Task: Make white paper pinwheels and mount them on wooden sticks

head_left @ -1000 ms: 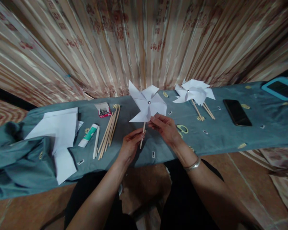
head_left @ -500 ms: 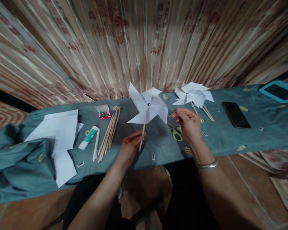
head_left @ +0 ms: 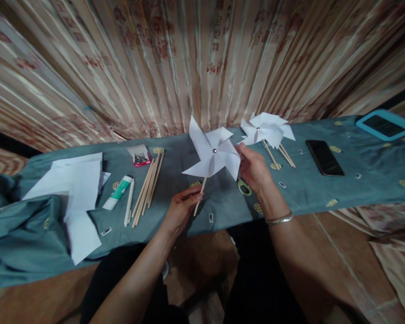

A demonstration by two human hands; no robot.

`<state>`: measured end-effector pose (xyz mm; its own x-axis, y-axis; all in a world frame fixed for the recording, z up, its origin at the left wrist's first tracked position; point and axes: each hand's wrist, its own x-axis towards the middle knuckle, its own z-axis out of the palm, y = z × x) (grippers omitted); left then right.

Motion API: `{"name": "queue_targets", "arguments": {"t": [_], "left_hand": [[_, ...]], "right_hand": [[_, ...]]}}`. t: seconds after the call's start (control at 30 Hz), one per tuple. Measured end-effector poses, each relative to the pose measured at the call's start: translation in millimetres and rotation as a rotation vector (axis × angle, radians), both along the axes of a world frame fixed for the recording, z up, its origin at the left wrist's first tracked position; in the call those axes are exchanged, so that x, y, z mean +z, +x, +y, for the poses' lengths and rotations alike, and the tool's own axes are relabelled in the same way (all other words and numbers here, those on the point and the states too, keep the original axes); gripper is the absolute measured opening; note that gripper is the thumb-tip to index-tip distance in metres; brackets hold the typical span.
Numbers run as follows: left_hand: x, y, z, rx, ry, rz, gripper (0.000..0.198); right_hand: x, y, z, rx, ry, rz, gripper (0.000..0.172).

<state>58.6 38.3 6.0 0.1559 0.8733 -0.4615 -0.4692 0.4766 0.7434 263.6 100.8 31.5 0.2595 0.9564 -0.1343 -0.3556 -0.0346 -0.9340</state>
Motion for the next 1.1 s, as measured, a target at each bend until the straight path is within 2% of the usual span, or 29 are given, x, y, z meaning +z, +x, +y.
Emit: {"name": "queue_targets", "arguments": {"t": [0.27, 0.6, 0.83, 1.1], "left_hand": [[1.3, 1, 1, 0.023, -0.02, -0.013, 0.045], [-1.8, 0, 2, 0.036, -0.004, -0.005, 0.04], [-4.3, 1, 2, 0.039, 0.025, -0.01, 0.04], [-3.3, 2, 2, 0.068, 0.003, -0.036, 0.038]], "right_hand": [[6.1, -2, -4, 0.025, 0.01, 0.099, 0.029], [5.4, -12, -13, 0.095, -0.027, 0.088, 0.035], [2.8, -16, -17, 0.115, -0.049, 0.082, 0.032], [10.2, -24, -21, 0.128, -0.092, 0.054, 0.037]]}}
